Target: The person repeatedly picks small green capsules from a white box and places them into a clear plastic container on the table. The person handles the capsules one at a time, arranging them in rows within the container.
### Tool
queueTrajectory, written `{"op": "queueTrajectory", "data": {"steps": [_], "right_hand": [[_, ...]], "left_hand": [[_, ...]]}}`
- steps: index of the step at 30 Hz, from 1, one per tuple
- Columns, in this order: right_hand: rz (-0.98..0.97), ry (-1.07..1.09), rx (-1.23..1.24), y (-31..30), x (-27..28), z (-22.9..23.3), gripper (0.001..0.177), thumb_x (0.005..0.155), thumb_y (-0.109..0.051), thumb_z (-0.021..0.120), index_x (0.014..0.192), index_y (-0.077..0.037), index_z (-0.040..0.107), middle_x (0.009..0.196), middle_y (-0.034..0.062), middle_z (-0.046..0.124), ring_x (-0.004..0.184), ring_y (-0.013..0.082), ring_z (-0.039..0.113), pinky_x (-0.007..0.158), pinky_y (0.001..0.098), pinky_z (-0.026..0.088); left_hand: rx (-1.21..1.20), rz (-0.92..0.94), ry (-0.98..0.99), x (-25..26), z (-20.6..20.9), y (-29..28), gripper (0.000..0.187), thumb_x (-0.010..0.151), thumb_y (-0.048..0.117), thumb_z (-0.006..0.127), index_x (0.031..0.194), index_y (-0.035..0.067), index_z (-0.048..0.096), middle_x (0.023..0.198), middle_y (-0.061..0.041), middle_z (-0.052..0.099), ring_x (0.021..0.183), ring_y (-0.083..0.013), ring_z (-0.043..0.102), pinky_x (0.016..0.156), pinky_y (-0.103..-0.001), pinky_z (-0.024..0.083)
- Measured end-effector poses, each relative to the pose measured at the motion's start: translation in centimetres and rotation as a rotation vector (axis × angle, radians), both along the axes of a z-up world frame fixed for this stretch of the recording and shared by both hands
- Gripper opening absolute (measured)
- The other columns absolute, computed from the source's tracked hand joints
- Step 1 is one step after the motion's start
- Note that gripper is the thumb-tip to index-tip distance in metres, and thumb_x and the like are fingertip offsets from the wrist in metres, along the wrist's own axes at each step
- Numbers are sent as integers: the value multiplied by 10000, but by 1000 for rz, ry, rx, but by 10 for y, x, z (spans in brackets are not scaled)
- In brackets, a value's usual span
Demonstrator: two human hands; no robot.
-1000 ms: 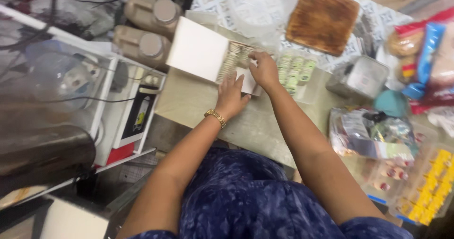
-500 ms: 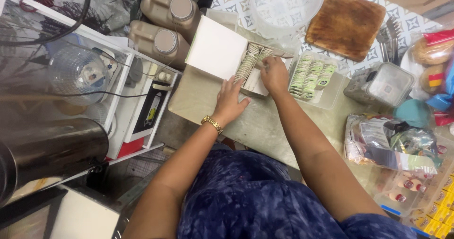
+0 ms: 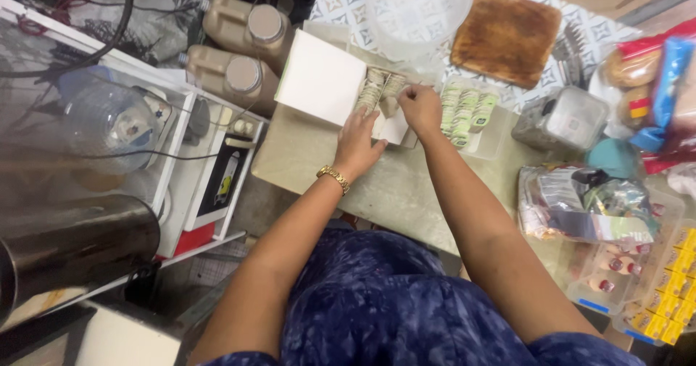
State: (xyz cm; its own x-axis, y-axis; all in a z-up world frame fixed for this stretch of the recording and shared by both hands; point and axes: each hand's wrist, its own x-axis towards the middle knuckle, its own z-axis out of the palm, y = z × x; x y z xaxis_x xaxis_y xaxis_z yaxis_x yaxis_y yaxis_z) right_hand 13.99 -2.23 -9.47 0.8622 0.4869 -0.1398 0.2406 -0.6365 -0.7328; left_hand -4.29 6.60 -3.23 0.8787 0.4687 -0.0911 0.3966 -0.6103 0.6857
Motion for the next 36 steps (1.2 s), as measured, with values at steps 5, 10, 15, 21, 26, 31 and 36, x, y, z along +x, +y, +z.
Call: {"op": "queueTrajectory", "data": {"steps": [5, 10, 15, 21, 26, 31, 36], "right_hand": [[50, -38, -110, -4, 4, -2, 242, 786, -280, 753, 957, -110, 779, 931, 110, 759, 881, 291, 724, 787, 415, 552], [101, -157, -296, 5, -2, -8, 269, 780, -316, 759, 963, -121, 784, 973, 136, 742, 923, 328, 701, 801, 464, 546], [147, -135, -290, 13, -8, -4, 248, 853, -344, 724, 900, -108, 784, 921, 151, 742, 898, 362, 700, 773, 493, 537], [84, 174, -22, 14, 0, 37, 253, 789, -292, 724, 793, -42, 756, 753, 127, 720, 699, 258, 670, 652, 390, 522], [22, 574, 203, -1, 3, 97, 237, 825, -300, 686, 768, -72, 711, 689, 21, 667, 589, 117, 598, 515, 284, 437], [-48, 486, 374, -42, 19, 148, 295, 947, -356, 632, 812, -105, 707, 715, -2, 657, 587, 93, 566, 517, 250, 414], [79, 363, 439, -101, 32, 191, 175, 936, -232, 678, 1046, -100, 708, 891, -42, 681, 761, 41, 580, 641, 207, 442]], "left_hand": [[4, -25, -25, 1, -4, -10, 665, 827, 250, 785, 1413, 68, 529, 1546, -206, 403, 1443, -393, 360, 1192, -508, 300], [-28, -3, -15, -16, -4, -12, 657, 822, 247, 785, 1406, 80, 536, 1550, -202, 393, 1455, -389, 347, 1151, -514, 312], [-14, 24, 26, -24, -1, -10, 655, 832, 250, 786, 1416, 94, 532, 1544, -204, 387, 1441, -388, 336, 1154, -522, 303], [-5, 72, -185, -9, 6, -1, 702, 828, 212, 783, 1436, 48, 472, 1489, -212, 487, 1395, -388, 438, 1155, -479, 355], [-99, 122, -431, 20, 15, -4, 533, 907, 91, 698, 1412, 71, 530, 1365, -192, 643, 1228, -368, 637, 1033, -414, 502], [-799, 109, -427, 60, 30, -19, 450, 970, 15, 570, 1414, 50, 505, 1219, -117, 729, 1000, -209, 742, 744, -306, 562], [-1185, -118, -369, 70, 61, -44, 440, 1008, 28, 561, 1435, 66, 467, 1249, -108, 715, 1022, -148, 722, 777, -247, 562]]}}
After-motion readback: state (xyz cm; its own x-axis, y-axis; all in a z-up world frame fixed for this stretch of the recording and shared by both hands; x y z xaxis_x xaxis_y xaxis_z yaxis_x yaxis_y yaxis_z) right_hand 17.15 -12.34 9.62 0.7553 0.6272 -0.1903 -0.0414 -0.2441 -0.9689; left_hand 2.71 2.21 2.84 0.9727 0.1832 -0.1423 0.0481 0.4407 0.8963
